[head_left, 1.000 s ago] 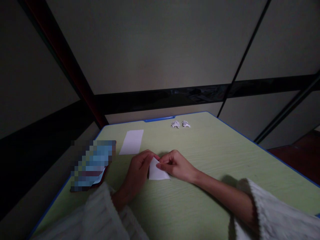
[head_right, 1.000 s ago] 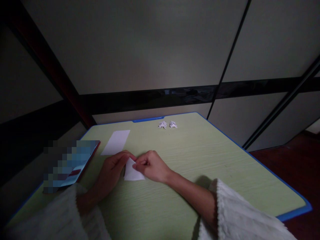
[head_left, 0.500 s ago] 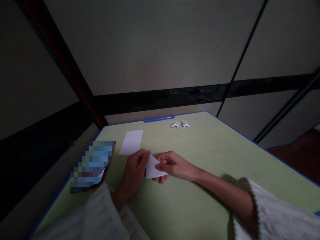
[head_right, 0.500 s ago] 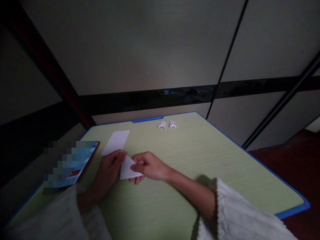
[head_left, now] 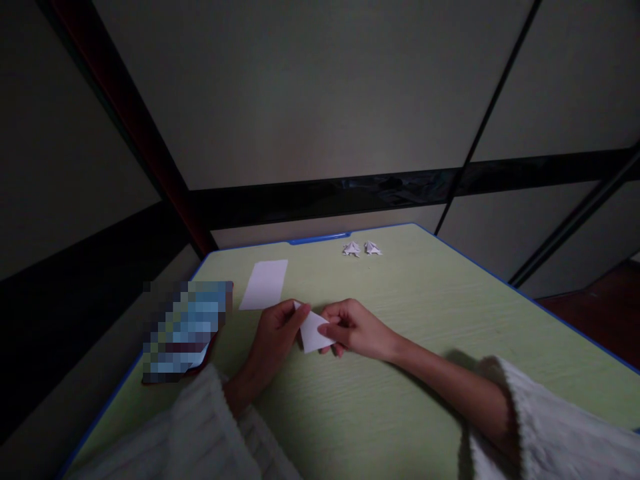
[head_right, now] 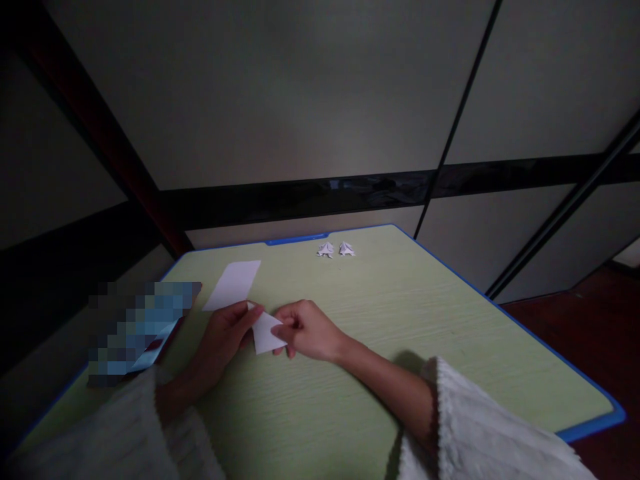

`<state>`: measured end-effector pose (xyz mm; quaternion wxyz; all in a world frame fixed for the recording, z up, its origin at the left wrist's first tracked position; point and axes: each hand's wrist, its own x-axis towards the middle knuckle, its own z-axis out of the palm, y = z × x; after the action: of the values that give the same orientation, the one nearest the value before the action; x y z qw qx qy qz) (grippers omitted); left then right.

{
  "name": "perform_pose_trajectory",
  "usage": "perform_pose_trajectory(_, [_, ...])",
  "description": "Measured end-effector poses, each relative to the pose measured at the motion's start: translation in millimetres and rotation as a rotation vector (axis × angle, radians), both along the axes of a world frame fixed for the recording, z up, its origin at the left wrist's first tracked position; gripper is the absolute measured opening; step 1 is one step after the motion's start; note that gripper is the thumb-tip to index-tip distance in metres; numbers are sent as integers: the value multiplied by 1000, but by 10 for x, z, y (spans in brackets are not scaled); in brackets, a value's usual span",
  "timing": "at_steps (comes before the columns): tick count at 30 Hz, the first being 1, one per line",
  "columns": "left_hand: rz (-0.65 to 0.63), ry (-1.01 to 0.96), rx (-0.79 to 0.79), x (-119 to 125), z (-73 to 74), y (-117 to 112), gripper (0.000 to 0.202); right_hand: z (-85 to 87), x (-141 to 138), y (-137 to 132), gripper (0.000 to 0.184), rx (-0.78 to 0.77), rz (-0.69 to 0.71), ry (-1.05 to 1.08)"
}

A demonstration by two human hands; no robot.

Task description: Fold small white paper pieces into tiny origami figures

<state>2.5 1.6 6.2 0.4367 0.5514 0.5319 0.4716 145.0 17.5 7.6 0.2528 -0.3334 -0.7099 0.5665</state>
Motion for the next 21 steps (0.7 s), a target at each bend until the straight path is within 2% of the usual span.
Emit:
perform_pose_trajectory(3, [79,11,7,-11,16,4,23,7,5,-31,15,147,-39,-91])
perform_pose_trajectory(8, [145,23,-22,7,89,-46,22,64,28,-107,17,669,-116,-351])
perform_pose_trajectory(11, [174,-2,-5,31,124,-88,21,80,34,-137,16,877,-106,-482])
perform_pose_trajectory(15, [178,-19,41,40,145,-122,20,69,37,-146,15,973,-92,-568])
perform_pose_trajectory(21, [161,-41,80,29,141,-127,19,67,44,-147,15,1014,-78,-609])
